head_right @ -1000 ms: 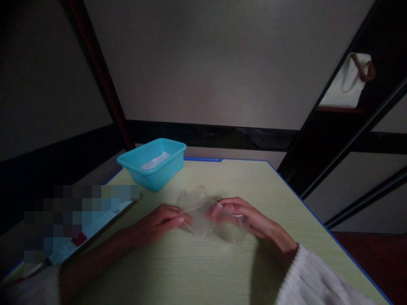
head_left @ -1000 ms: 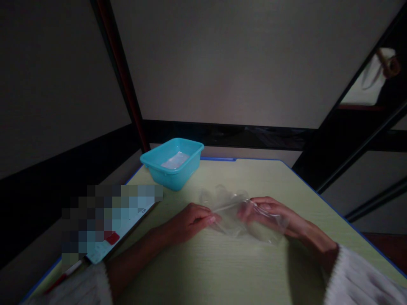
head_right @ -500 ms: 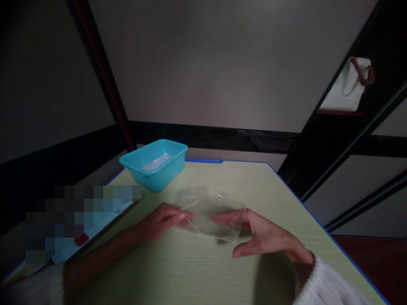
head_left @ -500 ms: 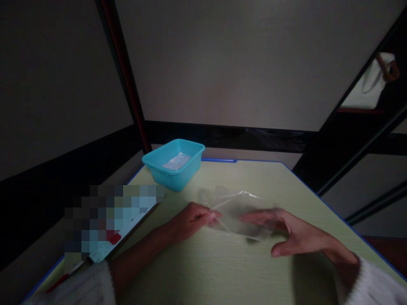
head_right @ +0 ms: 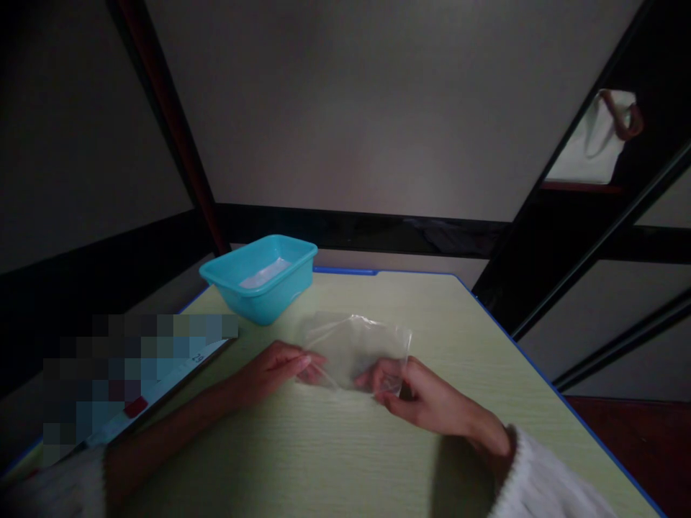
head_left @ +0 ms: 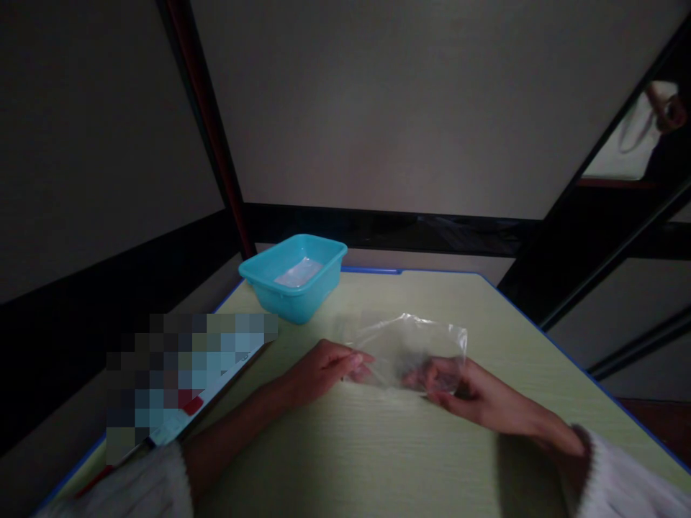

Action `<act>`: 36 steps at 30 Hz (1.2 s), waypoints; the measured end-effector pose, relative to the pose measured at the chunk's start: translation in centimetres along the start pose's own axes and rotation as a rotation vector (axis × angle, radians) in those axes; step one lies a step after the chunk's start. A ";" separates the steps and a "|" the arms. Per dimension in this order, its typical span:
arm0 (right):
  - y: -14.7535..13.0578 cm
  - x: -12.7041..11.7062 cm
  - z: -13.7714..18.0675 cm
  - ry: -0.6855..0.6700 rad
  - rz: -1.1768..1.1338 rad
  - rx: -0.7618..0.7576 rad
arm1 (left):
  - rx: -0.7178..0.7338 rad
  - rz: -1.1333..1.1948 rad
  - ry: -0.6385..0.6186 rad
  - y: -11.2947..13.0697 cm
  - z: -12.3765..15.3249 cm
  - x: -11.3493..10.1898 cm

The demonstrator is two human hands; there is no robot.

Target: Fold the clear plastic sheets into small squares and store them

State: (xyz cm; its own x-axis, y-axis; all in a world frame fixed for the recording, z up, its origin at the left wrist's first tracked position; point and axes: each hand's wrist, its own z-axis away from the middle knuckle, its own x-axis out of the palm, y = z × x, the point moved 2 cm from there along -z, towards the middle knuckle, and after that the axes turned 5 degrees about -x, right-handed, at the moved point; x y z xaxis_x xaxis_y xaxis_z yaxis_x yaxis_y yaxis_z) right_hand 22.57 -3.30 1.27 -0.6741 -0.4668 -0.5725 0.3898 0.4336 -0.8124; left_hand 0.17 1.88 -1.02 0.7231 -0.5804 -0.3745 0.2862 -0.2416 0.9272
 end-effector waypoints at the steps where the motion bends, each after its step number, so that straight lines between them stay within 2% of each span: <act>1: 0.2 0.0 0.0 0.007 -0.020 0.000 | -0.006 0.012 0.001 0.0 0.0 0.0; 11: 1.2 -0.3 -0.5 0.105 -0.137 0.017 | -0.043 0.024 0.048 -0.4 -0.6 -0.2; 20: 2.4 -0.2 -1.5 0.184 -0.400 0.131 | -0.193 0.238 0.021 -0.4 -1.4 -0.3; 29: 2.3 -0.1 -2.0 0.308 -0.372 0.195 | -0.339 0.321 0.144 -1.0 -2.0 -0.3; 36: 2.4 0.1 -2.1 0.321 -0.388 0.198 | -0.364 0.332 0.123 -0.8 -2.0 -0.4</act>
State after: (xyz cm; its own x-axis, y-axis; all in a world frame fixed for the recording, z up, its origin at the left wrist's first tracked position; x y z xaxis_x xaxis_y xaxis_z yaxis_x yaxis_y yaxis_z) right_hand 22.13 -0.68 -0.49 -0.9379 -0.2911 -0.1887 0.1638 0.1079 -0.9806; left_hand 0.90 3.82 -1.65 0.8747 -0.4787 -0.0752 0.2126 0.2397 0.9473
